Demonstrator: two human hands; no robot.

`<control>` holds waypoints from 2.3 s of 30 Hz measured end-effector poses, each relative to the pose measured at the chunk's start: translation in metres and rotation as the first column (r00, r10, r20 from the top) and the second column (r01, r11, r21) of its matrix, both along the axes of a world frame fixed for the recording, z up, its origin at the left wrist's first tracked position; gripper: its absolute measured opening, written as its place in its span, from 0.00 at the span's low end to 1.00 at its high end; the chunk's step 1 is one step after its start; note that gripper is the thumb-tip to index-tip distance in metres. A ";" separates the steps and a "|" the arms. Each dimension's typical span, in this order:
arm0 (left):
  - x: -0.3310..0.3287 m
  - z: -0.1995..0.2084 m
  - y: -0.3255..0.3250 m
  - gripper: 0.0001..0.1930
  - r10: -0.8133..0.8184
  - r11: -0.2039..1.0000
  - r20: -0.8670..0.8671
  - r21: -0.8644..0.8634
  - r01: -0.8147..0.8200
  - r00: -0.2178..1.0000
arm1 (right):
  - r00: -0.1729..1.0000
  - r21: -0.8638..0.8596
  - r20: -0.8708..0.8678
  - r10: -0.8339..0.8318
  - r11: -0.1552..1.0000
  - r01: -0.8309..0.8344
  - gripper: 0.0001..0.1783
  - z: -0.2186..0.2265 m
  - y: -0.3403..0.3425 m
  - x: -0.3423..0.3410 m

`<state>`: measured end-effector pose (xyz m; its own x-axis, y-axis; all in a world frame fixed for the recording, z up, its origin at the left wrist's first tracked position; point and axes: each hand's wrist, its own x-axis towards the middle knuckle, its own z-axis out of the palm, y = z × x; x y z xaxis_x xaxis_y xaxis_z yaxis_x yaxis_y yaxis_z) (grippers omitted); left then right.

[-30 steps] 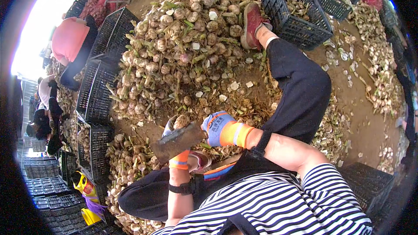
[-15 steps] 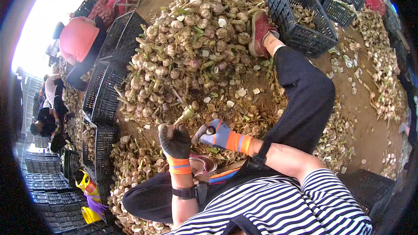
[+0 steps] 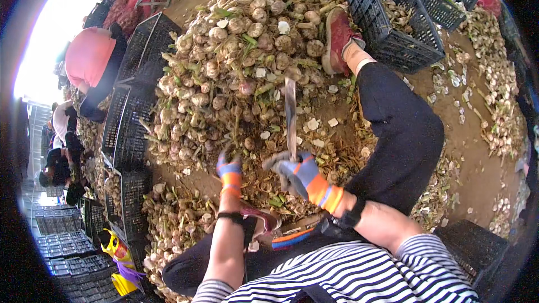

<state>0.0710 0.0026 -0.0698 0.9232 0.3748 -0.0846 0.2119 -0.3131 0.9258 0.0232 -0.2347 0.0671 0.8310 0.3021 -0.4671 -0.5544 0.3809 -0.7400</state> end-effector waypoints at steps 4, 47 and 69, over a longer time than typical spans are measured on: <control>0.038 -0.068 -0.018 0.28 -0.033 0.682 -0.346 0.678 0.274 0.938 | 0.999 -0.113 -0.044 0.005 0.994 -0.010 0.12 0.008 -0.004 -0.003; -0.101 0.172 -0.062 0.25 -0.163 0.927 -0.003 0.341 0.154 0.987 | 0.743 -0.973 0.038 0.668 0.193 -0.124 0.23 -0.035 -0.016 0.014; -0.141 0.175 0.140 0.19 0.602 0.131 0.540 -0.794 0.594 0.589 | 0.995 0.048 -0.088 -0.041 0.998 0.046 0.11 -0.002 -0.007 -0.001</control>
